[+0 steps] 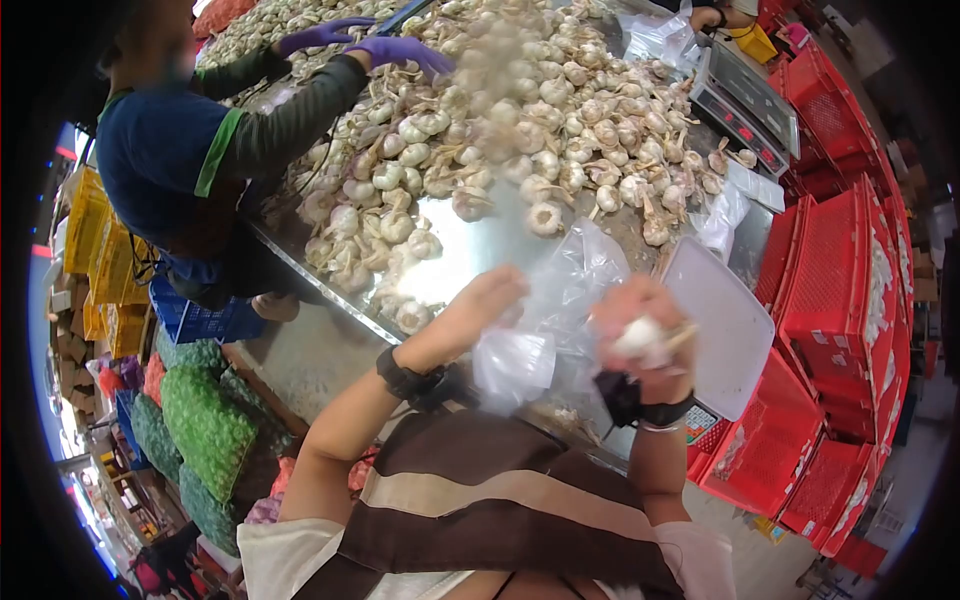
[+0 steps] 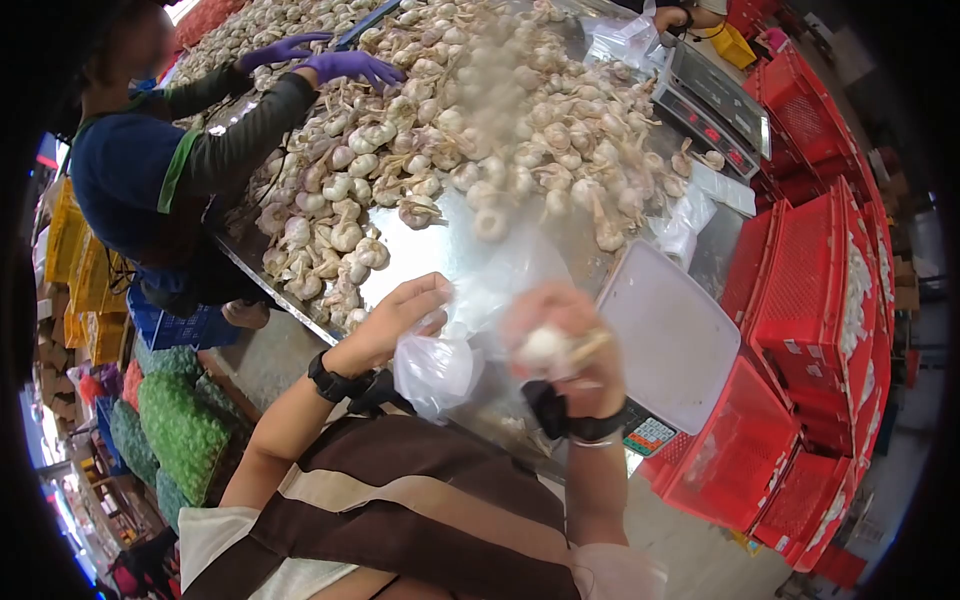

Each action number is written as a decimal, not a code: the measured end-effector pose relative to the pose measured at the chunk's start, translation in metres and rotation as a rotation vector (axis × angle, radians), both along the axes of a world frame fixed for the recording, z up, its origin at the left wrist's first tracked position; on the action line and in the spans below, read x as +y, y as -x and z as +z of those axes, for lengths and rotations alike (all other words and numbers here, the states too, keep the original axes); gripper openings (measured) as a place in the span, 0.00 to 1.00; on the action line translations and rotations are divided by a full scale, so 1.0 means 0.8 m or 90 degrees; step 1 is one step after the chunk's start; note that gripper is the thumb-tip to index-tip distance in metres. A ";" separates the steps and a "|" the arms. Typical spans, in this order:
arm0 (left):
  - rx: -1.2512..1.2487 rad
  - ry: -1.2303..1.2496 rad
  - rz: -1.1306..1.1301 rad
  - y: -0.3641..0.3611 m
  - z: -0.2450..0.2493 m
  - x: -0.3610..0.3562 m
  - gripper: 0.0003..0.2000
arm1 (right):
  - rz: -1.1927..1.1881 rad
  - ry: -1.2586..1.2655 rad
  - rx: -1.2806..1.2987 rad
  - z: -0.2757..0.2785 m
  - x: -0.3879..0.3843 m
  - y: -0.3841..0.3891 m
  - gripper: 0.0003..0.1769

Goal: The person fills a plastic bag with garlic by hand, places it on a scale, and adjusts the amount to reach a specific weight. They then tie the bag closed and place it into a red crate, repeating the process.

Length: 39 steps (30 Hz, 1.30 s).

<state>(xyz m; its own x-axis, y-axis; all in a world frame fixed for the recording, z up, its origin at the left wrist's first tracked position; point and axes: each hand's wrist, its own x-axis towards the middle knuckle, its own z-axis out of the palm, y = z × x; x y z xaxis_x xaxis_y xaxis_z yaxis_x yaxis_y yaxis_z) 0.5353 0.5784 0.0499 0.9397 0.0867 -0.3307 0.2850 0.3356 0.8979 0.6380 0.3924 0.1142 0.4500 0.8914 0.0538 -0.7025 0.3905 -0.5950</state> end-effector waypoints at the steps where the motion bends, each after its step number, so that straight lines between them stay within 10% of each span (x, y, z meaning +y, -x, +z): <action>1: 0.055 0.209 0.038 0.002 0.003 0.001 0.04 | 0.071 0.092 -0.061 -0.014 0.011 0.006 0.10; 3: 0.061 0.274 0.064 0.015 0.006 0.018 0.07 | 0.136 0.228 -0.124 -0.054 0.033 0.004 0.12; 5: -0.368 -0.272 -0.070 0.039 -0.017 0.052 0.14 | -0.033 0.510 -0.253 -0.141 0.042 -0.004 0.13; 6: -0.222 0.045 -0.050 0.047 0.007 0.060 0.19 | -0.031 0.511 -0.255 -0.182 0.031 -0.011 0.13; 7: -0.066 0.358 -0.028 0.056 0.030 0.066 0.23 | -0.046 0.494 -0.642 -0.222 0.008 -0.018 0.13; 8: -0.014 0.131 0.007 0.066 0.028 0.071 0.26 | -0.061 0.439 -1.030 -0.240 -0.004 -0.021 0.14; 9: -0.016 0.131 0.011 0.066 0.024 0.077 0.26 | -0.059 0.435 -1.034 -0.232 0.000 -0.014 0.14; 11: 0.013 0.676 0.127 0.066 0.017 0.087 0.26 | 0.136 0.507 -0.849 -0.179 0.015 0.004 0.14; 14: 0.058 0.405 0.089 0.057 0.018 0.089 0.24 | 0.385 0.335 -0.545 -0.024 0.058 -0.028 0.18; 16: 0.099 0.221 0.007 0.049 0.021 0.087 0.25 | 0.168 0.442 -0.473 -0.024 0.077 -0.072 0.20; 20: 0.096 0.189 -0.053 0.041 0.017 0.090 0.26 | -0.247 0.673 -1.072 -0.141 0.153 -0.169 0.29; 39: 0.120 0.190 -0.077 0.013 -0.004 0.104 0.21 | -0.220 0.859 -1.145 -0.186 0.220 -0.138 0.30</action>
<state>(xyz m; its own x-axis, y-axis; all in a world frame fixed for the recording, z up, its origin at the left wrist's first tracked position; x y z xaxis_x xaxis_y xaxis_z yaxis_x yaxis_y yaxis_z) 0.5247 0.6616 0.0466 0.8577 -0.1478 -0.4925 0.4895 0.5279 0.6940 0.7481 0.5685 -0.0349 0.7369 0.6714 0.0789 0.6648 -0.6986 -0.2645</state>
